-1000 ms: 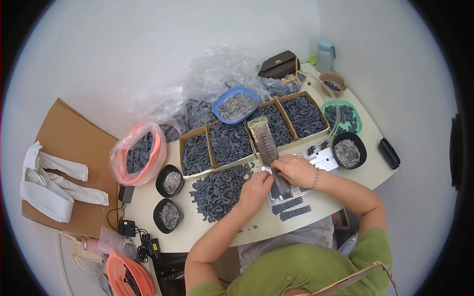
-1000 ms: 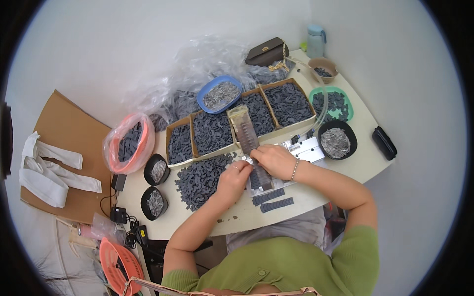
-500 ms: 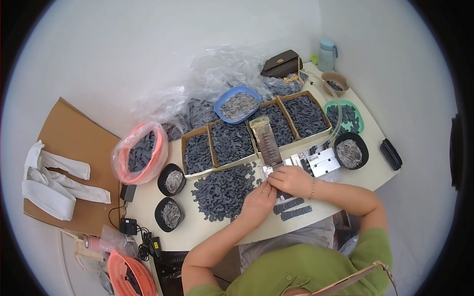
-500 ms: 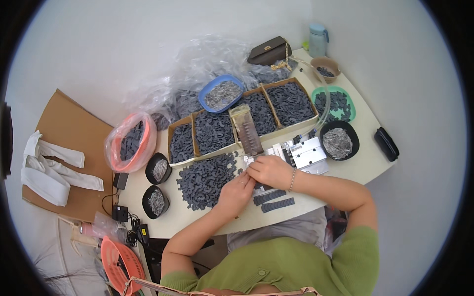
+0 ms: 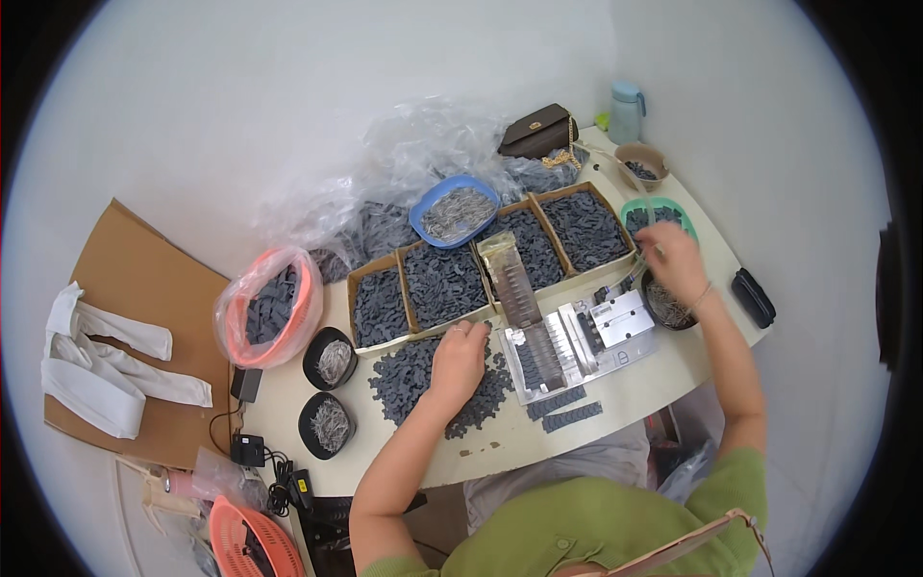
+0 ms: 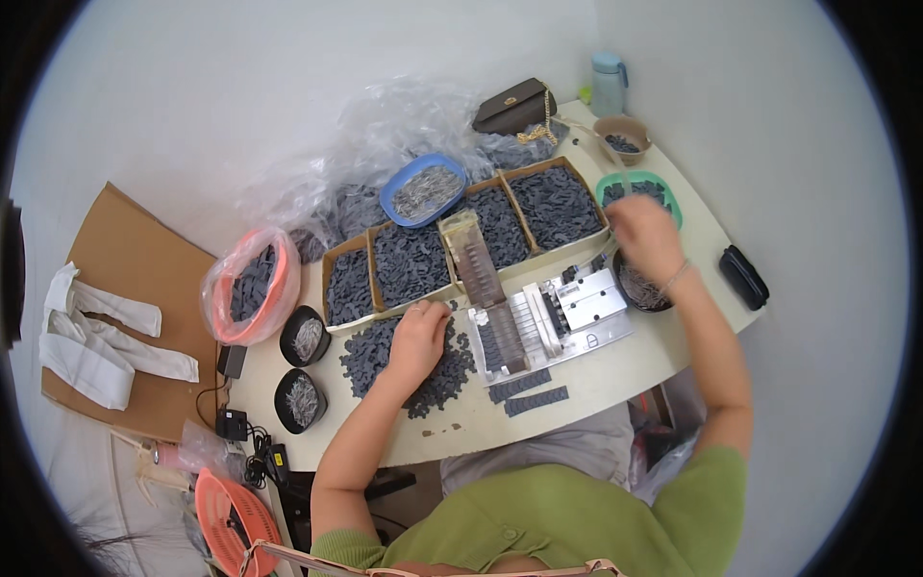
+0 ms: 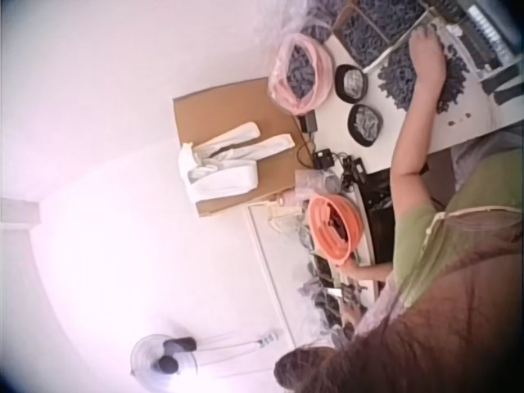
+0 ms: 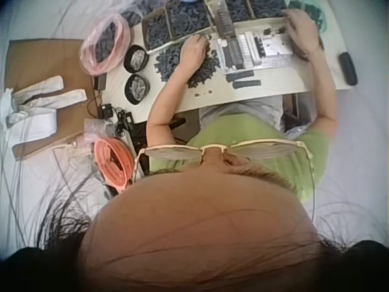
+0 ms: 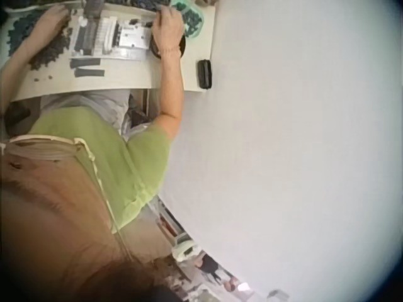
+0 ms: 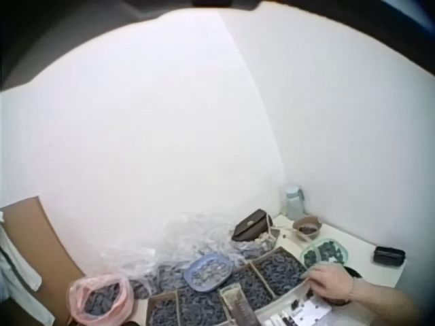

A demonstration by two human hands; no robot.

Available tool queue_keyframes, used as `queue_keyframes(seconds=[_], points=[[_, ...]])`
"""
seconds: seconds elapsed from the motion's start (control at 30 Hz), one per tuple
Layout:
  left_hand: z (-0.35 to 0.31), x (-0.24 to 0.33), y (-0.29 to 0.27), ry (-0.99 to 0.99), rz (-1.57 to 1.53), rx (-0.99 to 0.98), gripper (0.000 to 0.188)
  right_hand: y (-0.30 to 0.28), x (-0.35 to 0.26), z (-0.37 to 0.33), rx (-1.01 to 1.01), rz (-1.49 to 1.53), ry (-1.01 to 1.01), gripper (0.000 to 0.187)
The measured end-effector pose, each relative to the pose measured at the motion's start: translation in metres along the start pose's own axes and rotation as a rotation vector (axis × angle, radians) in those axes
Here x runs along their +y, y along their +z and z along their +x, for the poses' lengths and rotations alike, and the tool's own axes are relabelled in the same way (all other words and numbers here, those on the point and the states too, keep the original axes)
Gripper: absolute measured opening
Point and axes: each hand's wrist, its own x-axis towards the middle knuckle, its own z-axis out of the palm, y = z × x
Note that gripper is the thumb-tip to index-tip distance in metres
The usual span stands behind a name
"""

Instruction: The person picks up small grey components and metal pieces from various containers and fits them together using a small desktop press tool.

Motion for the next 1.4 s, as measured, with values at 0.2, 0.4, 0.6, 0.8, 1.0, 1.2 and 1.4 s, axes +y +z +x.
queue_keyframes(seconds=[0.2, 0.4, 0.6, 0.8, 1.0, 1.2, 1.4], points=[[0.012, 0.033, 0.006, -0.405, -0.732, -0.102, 0.007, -0.009, 0.099, 0.004, -0.432, -0.255, 0.279, 0.023], [0.013, 0.014, 0.021, 0.071, -0.284, -0.026, 0.016, 0.011, 0.111, 0.011, -0.507, -0.144, 0.322, 0.021], [-0.006, 0.028, 0.015, 0.333, 0.085, -0.08, 0.02, 0.009, 0.112, 0.015, -0.608, -0.025, 0.347, 0.019], [-0.02, 0.031, 0.011, 0.476, 0.321, -0.06, 0.039, 0.016, 0.119, 0.018, -0.646, 0.007, 0.367, 0.02], [-0.021, 0.026, 0.005, 0.34, 0.089, -0.074, 0.039, 0.016, 0.117, 0.021, -0.704, 0.006, 0.358, 0.018], [-0.009, 0.004, -0.005, 0.187, 0.257, -0.091, 0.023, 0.017, 0.13, 0.012, -0.582, -0.124, 0.318, 0.019], [-0.019, -0.005, -0.022, 0.093, 0.224, -0.197, 0.015, -0.003, 0.097, 0.015, -0.373, 0.33, 0.483, 0.015]])
